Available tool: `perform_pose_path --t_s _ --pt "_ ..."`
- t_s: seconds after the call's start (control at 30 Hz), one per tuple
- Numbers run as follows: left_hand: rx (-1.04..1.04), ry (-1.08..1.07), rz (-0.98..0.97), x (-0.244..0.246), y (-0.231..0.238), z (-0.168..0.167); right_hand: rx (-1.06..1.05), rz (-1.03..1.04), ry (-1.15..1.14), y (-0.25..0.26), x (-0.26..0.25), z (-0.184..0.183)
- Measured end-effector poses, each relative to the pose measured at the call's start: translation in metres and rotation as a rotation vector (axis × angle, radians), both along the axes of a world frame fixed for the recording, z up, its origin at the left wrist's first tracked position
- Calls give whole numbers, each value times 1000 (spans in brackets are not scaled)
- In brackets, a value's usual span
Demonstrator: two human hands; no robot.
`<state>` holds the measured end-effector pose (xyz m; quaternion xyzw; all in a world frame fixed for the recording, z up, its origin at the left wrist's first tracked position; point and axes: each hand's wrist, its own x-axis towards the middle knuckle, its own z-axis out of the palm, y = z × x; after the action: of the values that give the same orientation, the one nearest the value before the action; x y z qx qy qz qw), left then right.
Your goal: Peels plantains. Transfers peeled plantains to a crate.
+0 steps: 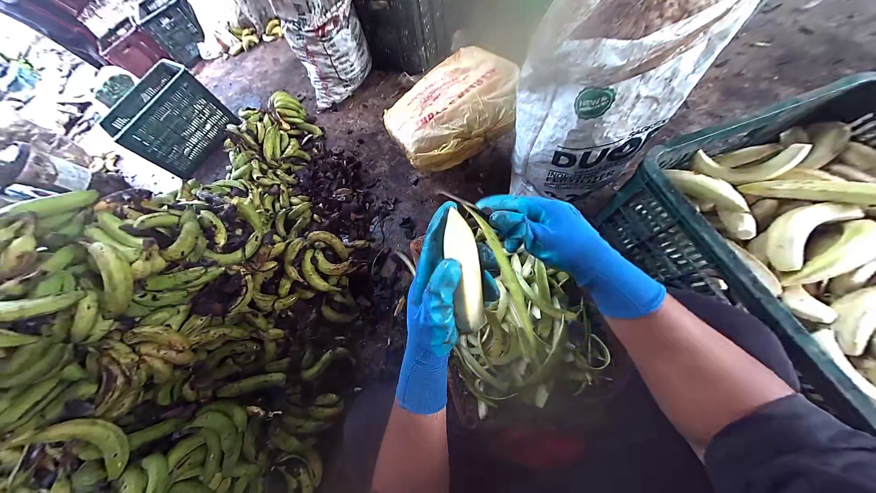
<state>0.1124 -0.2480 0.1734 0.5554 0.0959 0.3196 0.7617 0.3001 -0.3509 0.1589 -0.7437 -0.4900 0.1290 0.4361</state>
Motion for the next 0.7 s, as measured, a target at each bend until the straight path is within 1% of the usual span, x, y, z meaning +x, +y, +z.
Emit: perform_pose_path --t_s 0.03,0.07,0.1,0.13,0.17,0.2,0.23,0.27,0.3,0.37,0.4,0.43,0.5,0.53,0.57,0.6,0.67,0.7 --pt "-90 -68 -30 1 6 0 -68 -31 -27 1 6 -3" --pt "-220 -152 -77 1 16 0 -68 -64 -131 1 8 -5" --pt "-383 -228 -125 0 27 0 24 -75 -272 -1 5 -8" --pt "-552 -298 -198 -3 35 1 145 -35 -383 -5 1 -8" --pt "-708 -368 -281 -6 40 -1 257 54 -447 -11 -5 -8" --pt "-801 -409 -342 -8 42 -3 337 160 -480 -17 -11 -6" --pt "-811 -401 -366 -7 41 -5 372 240 -504 -21 -18 -4" --pt "-720 -341 -338 -5 36 -6 374 270 -505 -22 -24 -2" --pt "-584 -243 -242 -2 28 -5 355 250 -480 -20 -28 -1" --pt "-409 -129 -76 4 10 -1 322 95 -374 -11 -29 -3" --pt "-389 -95 -29 7 4 1 290 -4 -315 -4 -25 -3" --pt "-413 -90 -43 9 3 1 242 -96 -248 1 -19 -3" --pt "-477 -125 -153 8 12 -3 112 -174 -85 1 -4 1" --pt "-503 -120 -192 6 21 -6 92 -154 -47 -2 1 3" --pt "-519 -108 -206 2 30 -9 117 -84 -50 -8 2 4" --pt "-510 -77 -176 -1 36 -11 163 37 -95 -15 0 5" --pt "-415 5 -105 -9 41 -10 249 309 -237 -26 -5 2" --pt "-350 33 -69 -10 39 -6 249 387 -294 -28 -9 0"
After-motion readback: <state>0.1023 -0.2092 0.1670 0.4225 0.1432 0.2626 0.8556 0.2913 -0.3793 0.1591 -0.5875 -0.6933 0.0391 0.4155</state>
